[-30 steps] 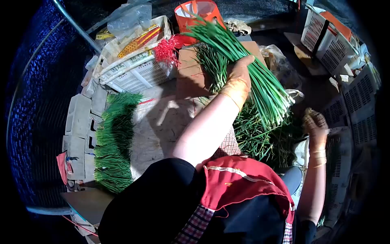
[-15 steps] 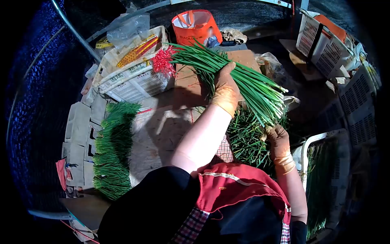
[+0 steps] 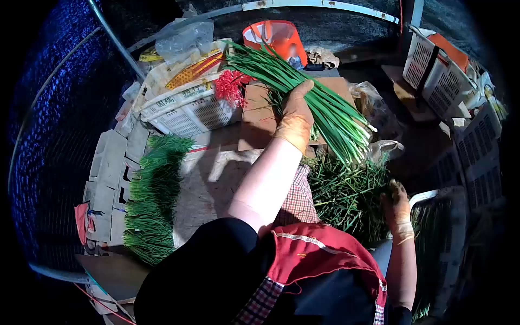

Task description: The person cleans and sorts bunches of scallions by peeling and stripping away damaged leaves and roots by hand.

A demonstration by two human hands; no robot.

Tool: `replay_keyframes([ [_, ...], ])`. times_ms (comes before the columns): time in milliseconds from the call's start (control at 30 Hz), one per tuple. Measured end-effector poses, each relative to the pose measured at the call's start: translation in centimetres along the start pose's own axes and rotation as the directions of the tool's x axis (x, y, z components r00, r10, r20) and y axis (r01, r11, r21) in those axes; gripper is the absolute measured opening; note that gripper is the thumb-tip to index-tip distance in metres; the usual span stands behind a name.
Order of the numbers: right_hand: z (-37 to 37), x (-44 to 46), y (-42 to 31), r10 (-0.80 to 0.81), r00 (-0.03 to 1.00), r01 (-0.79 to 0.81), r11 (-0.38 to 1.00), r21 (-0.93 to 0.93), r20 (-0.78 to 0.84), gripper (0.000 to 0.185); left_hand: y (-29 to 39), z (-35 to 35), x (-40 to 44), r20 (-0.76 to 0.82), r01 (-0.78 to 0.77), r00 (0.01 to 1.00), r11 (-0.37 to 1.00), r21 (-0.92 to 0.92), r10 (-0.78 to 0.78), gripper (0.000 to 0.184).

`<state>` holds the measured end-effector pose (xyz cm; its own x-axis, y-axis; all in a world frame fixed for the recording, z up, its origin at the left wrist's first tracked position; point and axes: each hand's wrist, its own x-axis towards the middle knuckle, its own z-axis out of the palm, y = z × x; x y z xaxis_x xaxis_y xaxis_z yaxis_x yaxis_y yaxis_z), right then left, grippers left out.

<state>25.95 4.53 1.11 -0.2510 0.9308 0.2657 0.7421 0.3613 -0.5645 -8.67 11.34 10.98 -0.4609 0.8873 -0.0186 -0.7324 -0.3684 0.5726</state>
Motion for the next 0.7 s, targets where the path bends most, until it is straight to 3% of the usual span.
replay_keyframes([
  [33, -0.5, 1.2, -1.8, 0.003, 1.000, -0.006, 0.984, 0.177, 0.019, 0.039, -0.4, 0.1, 0.1, -0.005, 0.016, 1.000, 1.000, 0.004, -0.016, 0.012],
  [67, -0.3, 1.9, -3.0, -0.019, 0.997, 0.044, 0.927, 0.373, -0.072, 0.033, -0.5, 0.2, -0.1, -0.002, 0.018, 1.000, 1.000, 0.002, -0.018, 0.012],
  [100, -0.4, 2.7, -3.9, -0.017, 0.997, 0.045, 0.928, 0.369, -0.077, 0.033, -0.5, 0.5, -0.4, 0.019, 0.017, 1.000, 1.000, 0.010, -0.017, 0.013],
  [167, -0.9, 4.2, -5.5, 0.159, 0.981, -0.193, 0.702, 0.685, 0.113, 0.034, -0.6, 0.9, -0.9, 0.030, 0.023, 0.999, 1.000, 0.009, -0.023, 0.012],
  [233, -1.2, 4.7, -7.1, 0.118, 0.988, -0.152, 0.627, 0.764, 0.099, 0.034, -0.4, 1.2, -1.4, 0.056, 0.082, 0.995, 0.997, -0.007, -0.081, 0.012],
  [300, -1.1, 4.8, -8.6, 0.121, 0.974, -0.226, 0.423, 0.877, 0.193, 0.037, -0.3, 1.6, -2.1, 0.053, 0.082, 0.995, 0.997, -0.012, -0.082, 0.012],
  [333, -0.8, 4.6, -9.5, 0.089, 0.983, -0.184, 0.357, 0.916, 0.163, 0.039, -0.2, 1.9, -2.3, 0.047, 0.080, 0.996, 0.997, -0.017, -0.079, 0.011],
  [433, -0.2, 4.6, -10.2, 0.074, 0.988, -0.156, 0.424, 0.892, 0.137, 0.037, -0.5, 2.1, -2.5, 0.024, 0.065, 0.998, 0.998, 0.000, -0.064, 0.010],
  [567, 0.4, 4.8, -9.8, 0.164, 0.967, -0.246, 0.385, 0.890, 0.196, 0.048, -0.9, 2.1, -2.4, -0.021, 0.144, 0.989, 0.990, 0.000, -0.144, 0.018],
  [633, 1.2, 4.8, -9.9, 0.175, 0.981, -0.025, 0.541, 0.840, -0.084, 0.033, -0.9, 2.2, -3.0, -0.040, 0.183, 0.982, 0.982, 0.034, -0.182, 0.021],
  [700, 1.6, 4.7, -10.4, 0.145, 0.978, 0.033, 0.595, 0.803, -0.148, 0.037, -1.1, 2.3, -3.1, -0.089, 0.236, 0.968, 0.972, 0.017, -0.234, 0.025],
])
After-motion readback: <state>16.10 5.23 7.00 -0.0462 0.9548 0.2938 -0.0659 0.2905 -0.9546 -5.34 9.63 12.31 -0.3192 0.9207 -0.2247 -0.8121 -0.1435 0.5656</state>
